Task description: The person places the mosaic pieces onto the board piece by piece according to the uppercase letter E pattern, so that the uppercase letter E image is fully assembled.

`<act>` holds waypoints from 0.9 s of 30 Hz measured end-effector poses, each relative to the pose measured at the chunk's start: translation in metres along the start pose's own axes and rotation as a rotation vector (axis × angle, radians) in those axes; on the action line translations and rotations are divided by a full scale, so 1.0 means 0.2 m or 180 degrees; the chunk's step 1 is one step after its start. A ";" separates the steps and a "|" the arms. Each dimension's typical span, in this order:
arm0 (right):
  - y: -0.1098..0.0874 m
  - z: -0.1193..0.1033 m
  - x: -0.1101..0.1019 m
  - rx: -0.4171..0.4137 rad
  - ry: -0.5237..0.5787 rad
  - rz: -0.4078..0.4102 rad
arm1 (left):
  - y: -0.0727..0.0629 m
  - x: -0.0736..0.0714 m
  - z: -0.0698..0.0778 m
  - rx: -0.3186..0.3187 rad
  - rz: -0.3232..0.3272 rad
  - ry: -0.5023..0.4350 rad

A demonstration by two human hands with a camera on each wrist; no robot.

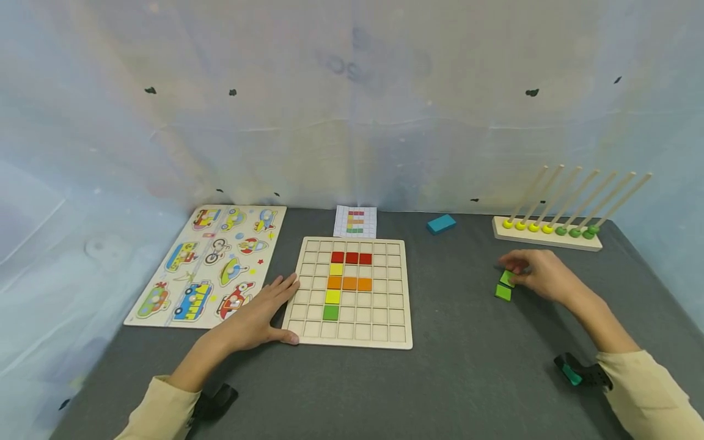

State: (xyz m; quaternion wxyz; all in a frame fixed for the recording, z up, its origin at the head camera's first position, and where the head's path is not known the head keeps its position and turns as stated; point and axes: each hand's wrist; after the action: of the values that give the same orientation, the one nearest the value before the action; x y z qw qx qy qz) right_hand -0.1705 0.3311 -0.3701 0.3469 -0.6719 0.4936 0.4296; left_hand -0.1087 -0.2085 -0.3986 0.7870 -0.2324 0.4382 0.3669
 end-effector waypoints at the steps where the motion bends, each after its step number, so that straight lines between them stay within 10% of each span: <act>1: 0.00 0.00 0.00 -0.0003 0.0002 -0.0009 | 0.00 0.00 0.00 -0.0014 -0.0009 -0.0003; 27: 0.16 -0.35 0.08 -0.0506 0.0296 -0.0118 | 0.00 0.00 -0.01 -0.0066 -0.0056 -0.0056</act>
State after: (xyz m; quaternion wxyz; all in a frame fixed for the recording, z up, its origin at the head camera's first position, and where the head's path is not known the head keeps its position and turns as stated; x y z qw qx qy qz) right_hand -0.1821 0.2551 -0.3583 0.2771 -0.7255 0.4611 0.4292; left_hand -0.1106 -0.2101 -0.3999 0.7916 -0.2411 0.4254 0.3665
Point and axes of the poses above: each hand's wrist, its own y-axis towards the middle knuckle, its own x-axis out of the palm, z = x × y, and after that the axes turned 10 degrees about x, right-handed
